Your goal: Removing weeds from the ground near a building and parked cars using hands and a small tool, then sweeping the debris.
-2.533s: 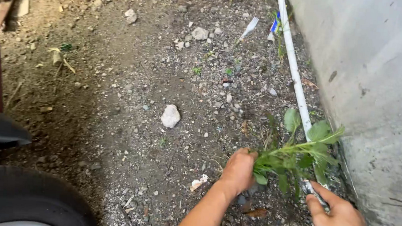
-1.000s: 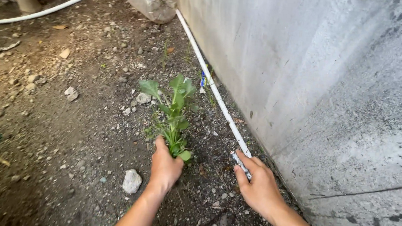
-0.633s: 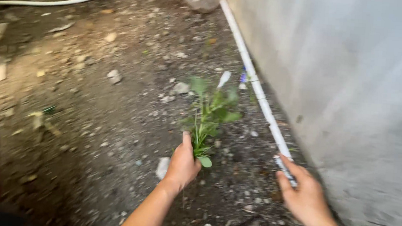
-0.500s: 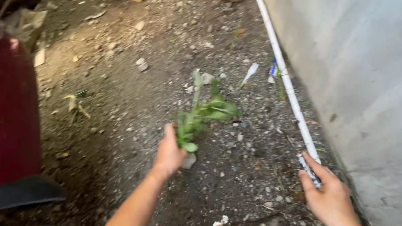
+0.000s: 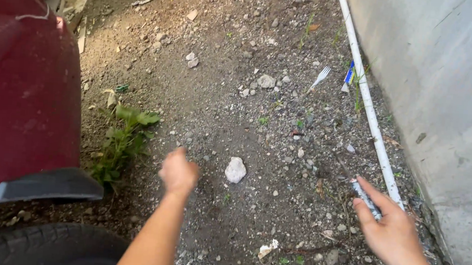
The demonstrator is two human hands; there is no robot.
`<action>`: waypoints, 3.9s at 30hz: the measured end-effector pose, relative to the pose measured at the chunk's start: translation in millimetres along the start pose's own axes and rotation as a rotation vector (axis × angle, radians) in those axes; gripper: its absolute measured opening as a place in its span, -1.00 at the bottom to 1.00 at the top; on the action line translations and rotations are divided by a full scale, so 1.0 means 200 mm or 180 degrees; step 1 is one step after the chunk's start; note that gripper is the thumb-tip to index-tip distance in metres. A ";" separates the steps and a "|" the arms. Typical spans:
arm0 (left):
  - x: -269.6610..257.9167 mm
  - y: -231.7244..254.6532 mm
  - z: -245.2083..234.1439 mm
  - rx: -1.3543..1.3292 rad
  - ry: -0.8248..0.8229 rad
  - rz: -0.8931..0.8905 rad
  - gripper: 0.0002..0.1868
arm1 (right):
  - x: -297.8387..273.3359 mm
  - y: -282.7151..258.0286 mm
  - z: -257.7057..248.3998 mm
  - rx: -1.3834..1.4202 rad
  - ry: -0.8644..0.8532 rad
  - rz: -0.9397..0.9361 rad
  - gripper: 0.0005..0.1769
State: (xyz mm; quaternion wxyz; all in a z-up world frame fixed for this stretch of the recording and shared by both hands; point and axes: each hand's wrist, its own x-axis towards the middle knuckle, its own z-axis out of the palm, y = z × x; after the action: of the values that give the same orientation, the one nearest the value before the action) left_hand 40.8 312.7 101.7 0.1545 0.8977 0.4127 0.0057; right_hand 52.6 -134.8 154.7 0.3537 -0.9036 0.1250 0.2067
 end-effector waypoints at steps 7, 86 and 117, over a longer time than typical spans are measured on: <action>-0.23 0.64 -0.06 -0.0535 -0.0499 0.0812 -0.68 | -0.02 0.06 -0.10 0.0024 0.0450 0.0070 -0.44; 0.06 1.67 0.71 -0.2109 -0.0557 0.3102 -0.86 | 0.66 -0.06 0.16 0.0500 0.0464 0.0603 -0.49; 0.23 1.71 0.72 -0.1559 -0.0521 0.2557 -0.74 | 0.65 0.01 0.06 0.0059 0.1076 0.0417 -0.50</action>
State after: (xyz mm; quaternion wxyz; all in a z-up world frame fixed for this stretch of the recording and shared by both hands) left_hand 344.2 98.8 55.7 0.3791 0.9208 0.0060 0.0913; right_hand 163.9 -138.0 86.3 0.3218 -0.9121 0.2432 0.0733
